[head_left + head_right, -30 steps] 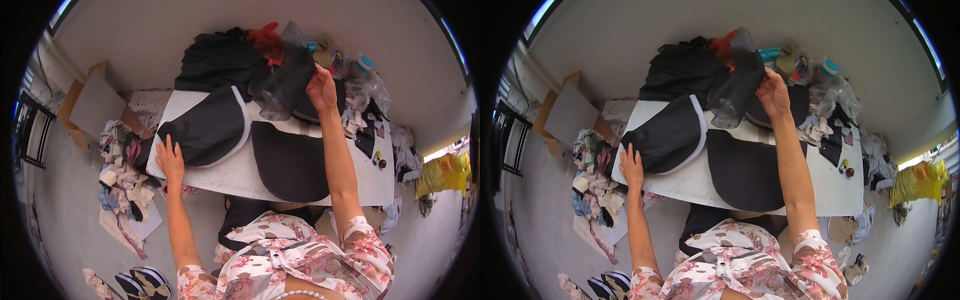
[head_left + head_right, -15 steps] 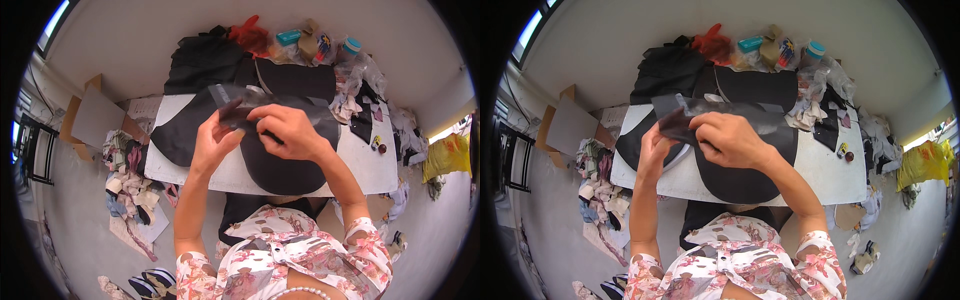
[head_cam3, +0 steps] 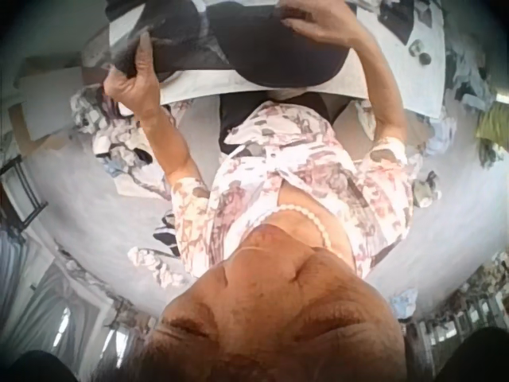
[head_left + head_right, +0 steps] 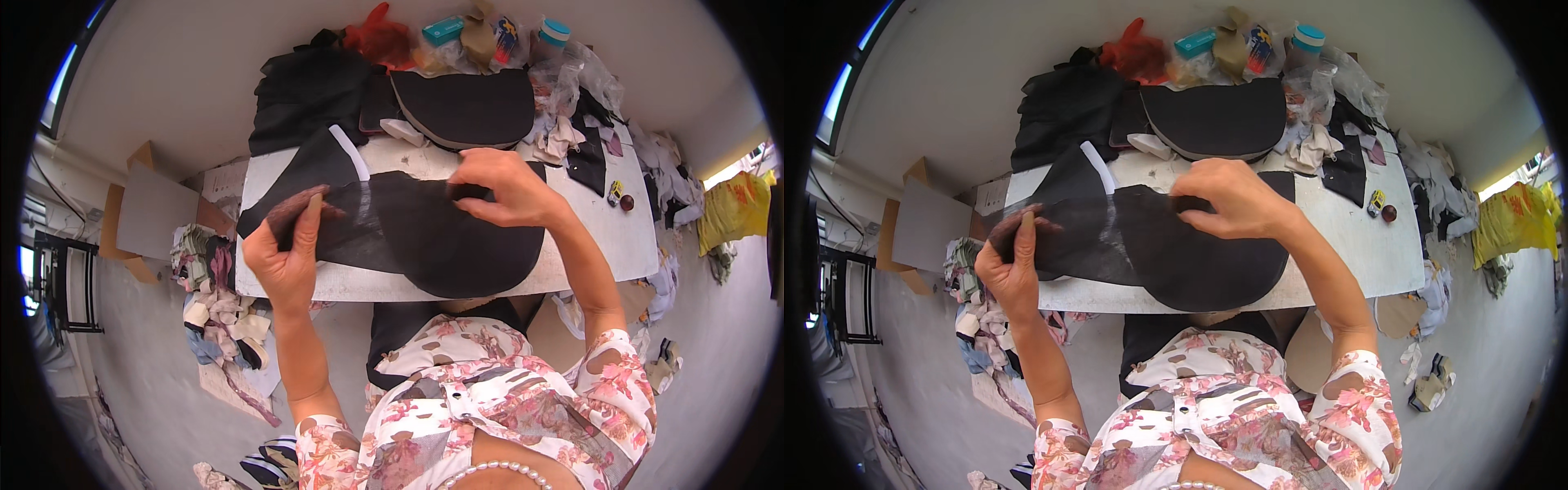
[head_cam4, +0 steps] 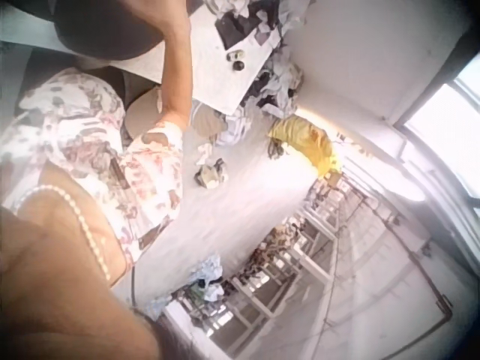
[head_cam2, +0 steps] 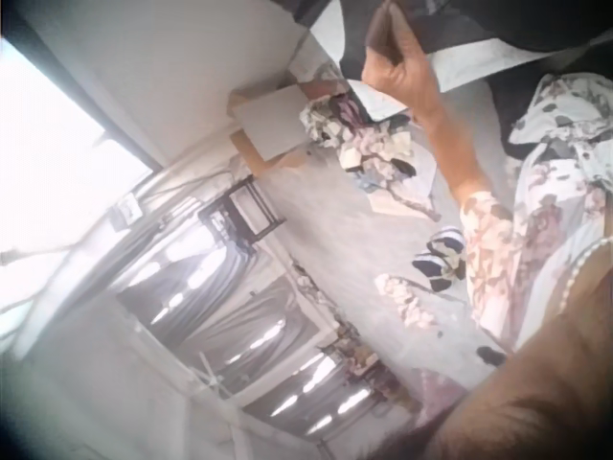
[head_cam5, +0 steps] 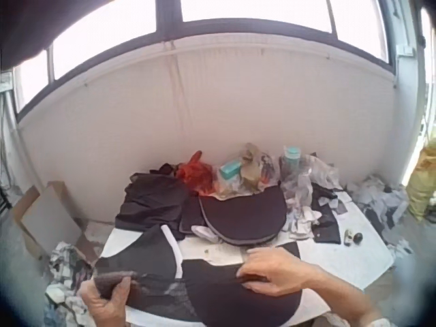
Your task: The person repeatedly picks up black fabric pieces from a table, folds them in half, and places them back down. The hands handle the fabric directly without tools, repeating the same folding motion throughout the clip.
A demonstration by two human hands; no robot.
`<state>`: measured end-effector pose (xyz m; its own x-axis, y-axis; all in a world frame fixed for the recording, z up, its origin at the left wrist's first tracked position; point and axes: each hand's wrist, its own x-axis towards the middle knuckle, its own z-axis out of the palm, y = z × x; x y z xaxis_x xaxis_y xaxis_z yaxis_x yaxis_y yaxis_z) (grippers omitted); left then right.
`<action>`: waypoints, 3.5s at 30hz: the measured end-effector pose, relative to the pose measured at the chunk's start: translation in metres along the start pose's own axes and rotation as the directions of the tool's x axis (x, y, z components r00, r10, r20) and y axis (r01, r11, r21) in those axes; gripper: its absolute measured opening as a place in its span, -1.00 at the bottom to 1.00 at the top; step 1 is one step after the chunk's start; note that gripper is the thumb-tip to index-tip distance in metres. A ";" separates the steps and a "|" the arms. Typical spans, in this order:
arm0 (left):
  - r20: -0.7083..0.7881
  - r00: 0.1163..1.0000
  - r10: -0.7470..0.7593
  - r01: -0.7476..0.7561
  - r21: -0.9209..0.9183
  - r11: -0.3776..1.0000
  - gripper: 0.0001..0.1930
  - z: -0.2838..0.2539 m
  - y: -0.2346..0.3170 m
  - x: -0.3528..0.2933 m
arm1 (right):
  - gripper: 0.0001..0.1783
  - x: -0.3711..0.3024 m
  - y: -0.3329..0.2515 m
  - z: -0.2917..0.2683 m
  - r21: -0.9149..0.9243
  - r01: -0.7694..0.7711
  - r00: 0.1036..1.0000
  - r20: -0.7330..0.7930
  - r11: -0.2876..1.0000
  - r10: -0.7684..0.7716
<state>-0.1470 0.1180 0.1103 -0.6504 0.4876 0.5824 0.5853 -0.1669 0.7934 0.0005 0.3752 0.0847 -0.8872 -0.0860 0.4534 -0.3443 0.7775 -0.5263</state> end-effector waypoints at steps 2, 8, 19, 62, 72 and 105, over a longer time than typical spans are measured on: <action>-0.026 0.998 -0.051 0.050 -0.045 0.998 -0.88 -0.012 0.007 -0.017 | -0.80 -0.029 -0.009 -0.012 -0.015 -0.067 0.998 -0.019 0.998 0.067; 0.041 0.987 -0.155 0.156 -0.481 0.863 -0.79 -0.043 0.007 -0.062 | -0.85 -0.099 -0.049 -0.036 0.640 -0.078 0.957 -0.166 0.764 0.236; 0.198 0.849 -0.490 0.527 -0.372 0.764 -0.77 0.039 -0.079 -0.049 | -0.84 -0.145 -0.004 -0.006 0.572 -0.385 0.727 -0.296 0.725 0.619; 0.436 0.895 -0.100 -0.156 0.514 0.844 -0.39 0.089 -0.111 -0.059 | -0.65 -0.057 0.035 0.021 -0.463 -0.447 0.853 -0.479 0.766 0.209; 0.100 0.993 0.056 -0.092 0.400 0.912 -0.80 0.060 -0.095 -0.031 | -0.74 0.098 0.177 0.063 -0.288 -0.586 0.789 -0.416 0.757 0.453; -0.106 0.994 -0.037 0.013 -0.215 0.977 -0.85 0.082 -0.098 0.084 | -0.78 -0.005 0.103 -0.108 0.105 -0.451 0.865 -0.194 0.886 0.463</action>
<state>-0.2191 0.2453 0.0668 -0.7192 0.4000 0.5681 0.4588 -0.3406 0.8207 0.0024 0.5226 0.1058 -0.8673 0.4062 0.2877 0.0625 0.6623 -0.7466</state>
